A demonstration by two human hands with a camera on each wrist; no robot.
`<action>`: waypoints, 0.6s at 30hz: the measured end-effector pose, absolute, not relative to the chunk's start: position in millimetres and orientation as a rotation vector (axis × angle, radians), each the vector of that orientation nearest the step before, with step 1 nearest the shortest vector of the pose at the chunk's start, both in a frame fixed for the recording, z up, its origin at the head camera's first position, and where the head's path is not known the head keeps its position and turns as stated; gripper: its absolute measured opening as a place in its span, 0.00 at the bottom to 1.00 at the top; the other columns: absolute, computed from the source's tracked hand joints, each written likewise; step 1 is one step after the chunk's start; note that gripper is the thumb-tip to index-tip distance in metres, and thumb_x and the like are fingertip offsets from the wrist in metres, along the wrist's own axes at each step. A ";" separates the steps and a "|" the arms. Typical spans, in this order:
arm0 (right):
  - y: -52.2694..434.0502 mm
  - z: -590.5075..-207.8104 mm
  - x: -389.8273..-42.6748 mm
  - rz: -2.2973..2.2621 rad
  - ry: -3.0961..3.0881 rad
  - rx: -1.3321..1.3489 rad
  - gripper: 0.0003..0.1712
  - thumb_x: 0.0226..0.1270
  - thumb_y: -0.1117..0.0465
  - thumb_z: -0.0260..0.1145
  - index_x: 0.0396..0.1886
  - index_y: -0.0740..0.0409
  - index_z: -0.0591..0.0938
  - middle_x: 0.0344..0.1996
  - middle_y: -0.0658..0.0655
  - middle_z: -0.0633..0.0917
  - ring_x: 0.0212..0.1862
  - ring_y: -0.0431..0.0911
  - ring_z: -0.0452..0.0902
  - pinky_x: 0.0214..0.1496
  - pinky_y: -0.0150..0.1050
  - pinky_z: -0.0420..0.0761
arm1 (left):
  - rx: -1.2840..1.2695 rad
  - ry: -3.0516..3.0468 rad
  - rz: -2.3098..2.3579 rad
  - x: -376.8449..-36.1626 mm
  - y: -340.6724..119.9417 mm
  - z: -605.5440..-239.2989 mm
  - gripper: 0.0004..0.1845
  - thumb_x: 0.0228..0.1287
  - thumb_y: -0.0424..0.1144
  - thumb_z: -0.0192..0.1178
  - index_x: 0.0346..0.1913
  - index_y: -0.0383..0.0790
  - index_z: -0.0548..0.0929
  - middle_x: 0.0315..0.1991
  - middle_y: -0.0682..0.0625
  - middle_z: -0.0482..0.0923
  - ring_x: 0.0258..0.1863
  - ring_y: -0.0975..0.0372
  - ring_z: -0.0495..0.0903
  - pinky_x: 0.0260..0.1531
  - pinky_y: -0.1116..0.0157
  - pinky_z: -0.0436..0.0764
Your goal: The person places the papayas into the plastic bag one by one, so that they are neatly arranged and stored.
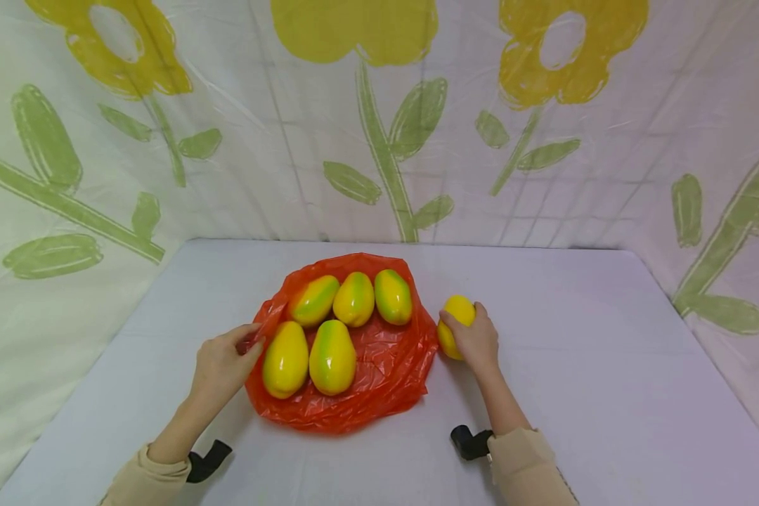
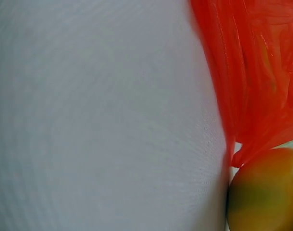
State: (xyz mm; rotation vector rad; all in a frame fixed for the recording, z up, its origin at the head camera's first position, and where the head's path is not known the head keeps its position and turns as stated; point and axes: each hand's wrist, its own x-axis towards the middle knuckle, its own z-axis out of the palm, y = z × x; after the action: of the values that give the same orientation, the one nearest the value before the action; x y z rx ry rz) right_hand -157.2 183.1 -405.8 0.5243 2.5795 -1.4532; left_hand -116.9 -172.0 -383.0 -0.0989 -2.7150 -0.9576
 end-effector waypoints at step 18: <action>184.4 -399.3 -152.8 -1.497 2.601 0.545 0.46 0.70 0.47 0.55 0.75 0.71 0.48 0.69 0.75 0.59 0.62 0.65 0.59 0.63 0.60 0.64 | -0.103 -2.702 -0.948 -115.2 -170.9 -380.6 0.13 0.59 0.26 0.62 0.47 0.27 0.84 0.31 0.37 0.84 0.18 0.57 0.76 0.19 0.68 0.76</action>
State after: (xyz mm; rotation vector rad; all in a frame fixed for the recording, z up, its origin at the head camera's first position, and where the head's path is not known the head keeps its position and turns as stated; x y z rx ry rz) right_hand -152.8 184.4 -399.3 0.5452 2.6009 -1.4973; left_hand -115.2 -170.9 -380.6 -0.1026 -2.7018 -0.9481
